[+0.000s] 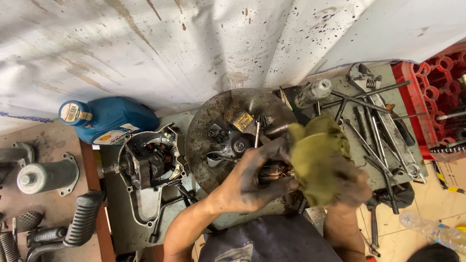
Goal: The person cleans a cylindrical mechanical component with copper windings using a green cloth. They then wipe a larger metal housing and use a small brush to scrub a dark, greasy part held in their hands. Finally, they apply a liquid from a small bottle onto the part.
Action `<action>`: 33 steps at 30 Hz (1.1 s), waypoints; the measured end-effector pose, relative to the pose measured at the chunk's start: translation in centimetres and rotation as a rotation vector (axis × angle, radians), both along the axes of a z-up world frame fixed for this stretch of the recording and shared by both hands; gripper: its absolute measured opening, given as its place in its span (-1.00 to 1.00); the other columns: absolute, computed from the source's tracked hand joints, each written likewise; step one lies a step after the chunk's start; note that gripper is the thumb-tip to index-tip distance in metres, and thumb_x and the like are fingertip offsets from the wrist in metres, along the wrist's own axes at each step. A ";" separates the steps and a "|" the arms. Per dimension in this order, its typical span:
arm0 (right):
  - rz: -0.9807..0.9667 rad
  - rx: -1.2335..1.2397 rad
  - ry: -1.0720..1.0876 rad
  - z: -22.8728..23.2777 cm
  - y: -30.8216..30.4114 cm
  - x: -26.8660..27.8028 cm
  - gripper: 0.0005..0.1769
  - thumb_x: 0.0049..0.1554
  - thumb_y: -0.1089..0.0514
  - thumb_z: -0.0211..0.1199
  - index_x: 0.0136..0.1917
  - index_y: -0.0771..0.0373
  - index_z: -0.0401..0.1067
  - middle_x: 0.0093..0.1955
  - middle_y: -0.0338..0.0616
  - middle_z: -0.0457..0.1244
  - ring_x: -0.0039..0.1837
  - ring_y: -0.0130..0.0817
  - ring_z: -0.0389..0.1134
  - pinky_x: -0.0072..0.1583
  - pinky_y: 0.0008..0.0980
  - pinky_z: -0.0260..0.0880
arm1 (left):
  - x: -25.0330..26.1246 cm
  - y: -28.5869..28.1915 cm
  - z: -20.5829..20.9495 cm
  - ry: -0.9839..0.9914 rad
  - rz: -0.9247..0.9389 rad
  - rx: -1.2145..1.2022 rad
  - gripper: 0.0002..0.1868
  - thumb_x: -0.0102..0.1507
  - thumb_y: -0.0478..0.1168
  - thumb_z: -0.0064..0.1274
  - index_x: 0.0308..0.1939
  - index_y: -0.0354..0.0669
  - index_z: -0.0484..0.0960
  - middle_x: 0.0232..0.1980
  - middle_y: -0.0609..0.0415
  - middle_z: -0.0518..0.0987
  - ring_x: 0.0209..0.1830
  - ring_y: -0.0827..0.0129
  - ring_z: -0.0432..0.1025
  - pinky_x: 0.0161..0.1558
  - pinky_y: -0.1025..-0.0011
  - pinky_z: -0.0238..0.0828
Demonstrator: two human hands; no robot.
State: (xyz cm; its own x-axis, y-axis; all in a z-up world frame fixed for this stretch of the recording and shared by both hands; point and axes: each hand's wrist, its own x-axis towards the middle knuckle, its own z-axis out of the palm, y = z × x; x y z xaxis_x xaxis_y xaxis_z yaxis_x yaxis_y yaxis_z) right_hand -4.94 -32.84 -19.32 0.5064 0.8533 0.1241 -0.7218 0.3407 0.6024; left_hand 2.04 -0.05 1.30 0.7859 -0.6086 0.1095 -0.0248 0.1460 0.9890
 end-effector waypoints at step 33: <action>1.274 2.080 1.362 4.2 -0.7 5.2 -0.62 0.23 -0.05 0.07 -0.10 0.31 0.46 -0.39 -0.02 0.31 -0.44 -0.39 0.23 -0.35 -0.34 0.26 | -2.1 0.4 -2.1 -0.750 0.230 0.170 -0.72 0.18 -0.34 0.20 -0.06 -0.30 0.53 -0.08 -0.16 0.56 -0.25 0.18 0.51 -0.27 0.40 0.54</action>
